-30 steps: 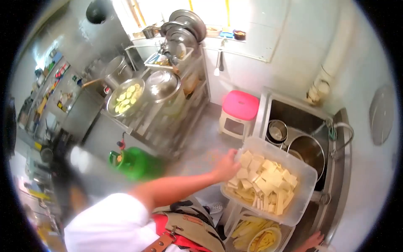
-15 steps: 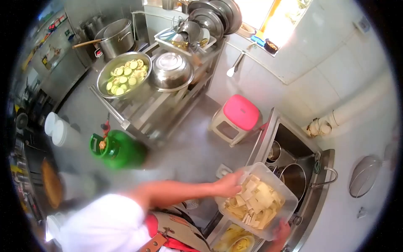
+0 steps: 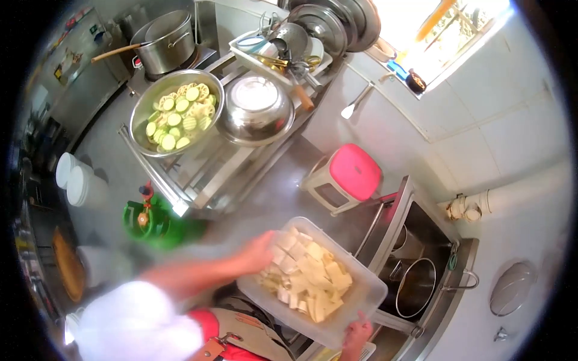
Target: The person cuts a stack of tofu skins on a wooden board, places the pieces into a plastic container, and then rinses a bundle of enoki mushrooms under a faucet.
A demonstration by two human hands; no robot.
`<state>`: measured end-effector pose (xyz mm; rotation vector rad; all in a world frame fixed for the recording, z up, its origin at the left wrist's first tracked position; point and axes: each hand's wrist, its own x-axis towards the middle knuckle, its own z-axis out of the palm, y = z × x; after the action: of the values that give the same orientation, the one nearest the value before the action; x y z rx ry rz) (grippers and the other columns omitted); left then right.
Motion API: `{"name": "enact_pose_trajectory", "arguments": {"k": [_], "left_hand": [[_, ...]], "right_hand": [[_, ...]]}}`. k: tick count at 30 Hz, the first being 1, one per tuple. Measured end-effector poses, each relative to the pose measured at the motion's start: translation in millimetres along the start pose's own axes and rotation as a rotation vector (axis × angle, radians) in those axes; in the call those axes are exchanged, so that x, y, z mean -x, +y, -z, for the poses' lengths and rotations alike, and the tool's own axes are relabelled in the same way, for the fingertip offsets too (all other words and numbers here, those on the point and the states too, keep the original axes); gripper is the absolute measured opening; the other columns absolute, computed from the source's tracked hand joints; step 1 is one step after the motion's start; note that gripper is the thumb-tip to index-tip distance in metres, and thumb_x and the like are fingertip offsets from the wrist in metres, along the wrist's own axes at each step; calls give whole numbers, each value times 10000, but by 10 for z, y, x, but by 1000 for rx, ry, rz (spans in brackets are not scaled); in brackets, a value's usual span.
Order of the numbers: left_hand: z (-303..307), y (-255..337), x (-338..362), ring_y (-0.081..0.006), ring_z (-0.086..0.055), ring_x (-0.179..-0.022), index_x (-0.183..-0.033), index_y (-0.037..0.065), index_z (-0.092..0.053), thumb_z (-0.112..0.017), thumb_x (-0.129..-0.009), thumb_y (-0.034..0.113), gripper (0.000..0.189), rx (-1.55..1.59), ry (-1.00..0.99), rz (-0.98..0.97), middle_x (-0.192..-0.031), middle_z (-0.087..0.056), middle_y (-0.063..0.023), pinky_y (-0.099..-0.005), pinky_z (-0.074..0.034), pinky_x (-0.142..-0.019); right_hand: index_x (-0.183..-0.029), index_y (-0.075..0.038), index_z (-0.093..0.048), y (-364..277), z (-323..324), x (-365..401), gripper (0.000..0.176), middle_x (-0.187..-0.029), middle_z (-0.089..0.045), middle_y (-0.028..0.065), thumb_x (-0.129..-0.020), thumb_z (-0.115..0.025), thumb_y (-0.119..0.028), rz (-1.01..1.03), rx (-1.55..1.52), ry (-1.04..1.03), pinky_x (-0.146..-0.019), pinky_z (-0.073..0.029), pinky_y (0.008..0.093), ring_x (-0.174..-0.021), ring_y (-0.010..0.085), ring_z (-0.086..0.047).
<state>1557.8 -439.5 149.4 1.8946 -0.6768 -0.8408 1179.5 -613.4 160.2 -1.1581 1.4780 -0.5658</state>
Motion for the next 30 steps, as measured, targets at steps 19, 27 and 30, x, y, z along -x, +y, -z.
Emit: {"name": "enact_pose_trajectory", "arguments": {"k": [19, 27, 30], "left_hand": [[812, -1846, -1243, -474, -477, -1177, -1251, -50, -489, -535, -798, 118, 486, -193, 391, 616, -1213, -531, -325, -522, -387, -985], [352, -1974, -1275, -424, -458, -1181, -1314, -39, -418, -563, -780, 119, 575, -425, 588, 540, -1262, -503, -248, -510, -317, -1050], [123, -1338, -552, -432, -485, -1137, -1256, -29, -470, -585, -763, 123, 528, -594, 626, 239, -1225, -522, -238, -516, -376, -984]], "right_hand": [[-1066, 5, -625, 869, -3643, -2331, 275, -740, -562, -31, -818, -505, 1, 34, 11, -615, -508, -347, 206, -573, 32, -446], [-989, -49, -601, 806, -4377, -2149, 170, -740, -496, -45, -829, -544, -41, -136, -126, -624, -533, -382, 249, -620, 81, -476], [-1002, -52, -602, 814, -4732, -1825, 197, -747, -496, -36, -813, -544, -40, -183, -150, -610, -540, -399, 260, -625, 99, -485]]}}
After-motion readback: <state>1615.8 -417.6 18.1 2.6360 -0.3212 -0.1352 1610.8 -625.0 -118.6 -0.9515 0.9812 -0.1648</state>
